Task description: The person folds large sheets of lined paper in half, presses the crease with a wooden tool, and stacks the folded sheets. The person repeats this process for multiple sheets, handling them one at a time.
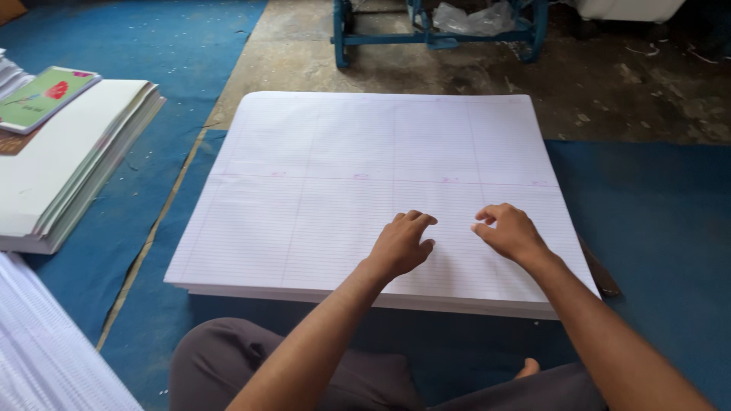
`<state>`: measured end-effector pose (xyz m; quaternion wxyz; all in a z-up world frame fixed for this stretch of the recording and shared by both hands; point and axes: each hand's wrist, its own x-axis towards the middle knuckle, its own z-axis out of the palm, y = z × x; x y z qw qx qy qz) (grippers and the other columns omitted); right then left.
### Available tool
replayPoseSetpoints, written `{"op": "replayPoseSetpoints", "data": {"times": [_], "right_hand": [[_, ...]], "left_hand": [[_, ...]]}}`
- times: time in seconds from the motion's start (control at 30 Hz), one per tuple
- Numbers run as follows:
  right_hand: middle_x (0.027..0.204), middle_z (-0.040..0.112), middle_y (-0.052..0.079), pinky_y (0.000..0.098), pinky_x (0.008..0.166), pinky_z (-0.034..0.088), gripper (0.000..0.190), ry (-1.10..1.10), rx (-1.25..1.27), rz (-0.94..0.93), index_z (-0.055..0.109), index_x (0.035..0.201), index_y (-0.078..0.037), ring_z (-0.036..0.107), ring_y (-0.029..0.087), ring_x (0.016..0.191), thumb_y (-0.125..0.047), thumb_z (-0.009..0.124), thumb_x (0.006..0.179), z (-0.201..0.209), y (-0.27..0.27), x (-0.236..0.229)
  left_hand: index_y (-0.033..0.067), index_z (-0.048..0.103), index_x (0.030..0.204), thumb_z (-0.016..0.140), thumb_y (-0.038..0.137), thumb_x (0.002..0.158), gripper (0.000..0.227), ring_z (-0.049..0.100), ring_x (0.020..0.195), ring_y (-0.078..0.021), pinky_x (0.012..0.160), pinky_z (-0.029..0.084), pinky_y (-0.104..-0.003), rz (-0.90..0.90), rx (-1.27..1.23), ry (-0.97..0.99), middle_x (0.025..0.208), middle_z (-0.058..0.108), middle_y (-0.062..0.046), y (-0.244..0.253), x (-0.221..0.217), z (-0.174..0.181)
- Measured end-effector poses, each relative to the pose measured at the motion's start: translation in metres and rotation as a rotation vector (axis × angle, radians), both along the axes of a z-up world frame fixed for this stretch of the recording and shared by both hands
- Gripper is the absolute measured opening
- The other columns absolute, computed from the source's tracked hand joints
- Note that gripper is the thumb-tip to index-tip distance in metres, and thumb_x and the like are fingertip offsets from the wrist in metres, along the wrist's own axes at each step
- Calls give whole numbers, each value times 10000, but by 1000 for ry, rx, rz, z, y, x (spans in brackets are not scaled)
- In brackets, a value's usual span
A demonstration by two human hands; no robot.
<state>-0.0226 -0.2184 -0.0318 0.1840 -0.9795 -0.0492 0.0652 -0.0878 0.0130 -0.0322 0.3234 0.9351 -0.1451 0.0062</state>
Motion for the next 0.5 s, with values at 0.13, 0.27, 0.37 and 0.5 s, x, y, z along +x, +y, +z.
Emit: {"op": "replayPoseSetpoints", "data": {"times": [0.13,0.27,0.37,0.5], "right_hand": [[1185,722,141,444,963,552,420,6,-29,-66,747,1190,-109,686,296,1108,-330,749,833,-4,-51,1],[1230,708,166,457,979,542,452,8,-45,-219,726,1234,-84,673,318,1142,-312,758,845,-10,-101,-1],[1232,703,192,468,970,542,515,39,-30,-343,685,1292,-67,674,330,1151,-307,767,844,-15,-130,-4],[1128,694,193,445,798,589,556,18,12,-404,640,1287,-39,694,320,1013,-271,808,810,-9,-154,-11]], "left_hand": [[75,621,1290,650,168,911,391,573,1200,-316,1021,483,-442,-38,3,-44,1298,635,-122,-32,10,-11],[76,636,1271,646,144,896,381,573,1191,-318,1007,490,-447,-98,-11,-39,1293,632,-127,-67,14,-16],[83,656,1241,655,136,875,370,569,1201,-315,1003,495,-443,-145,-28,-26,1302,624,-126,-89,14,-16],[78,661,1229,652,149,888,348,565,1217,-312,1013,490,-441,-177,-77,-5,1301,620,-129,-112,13,-12]]}}
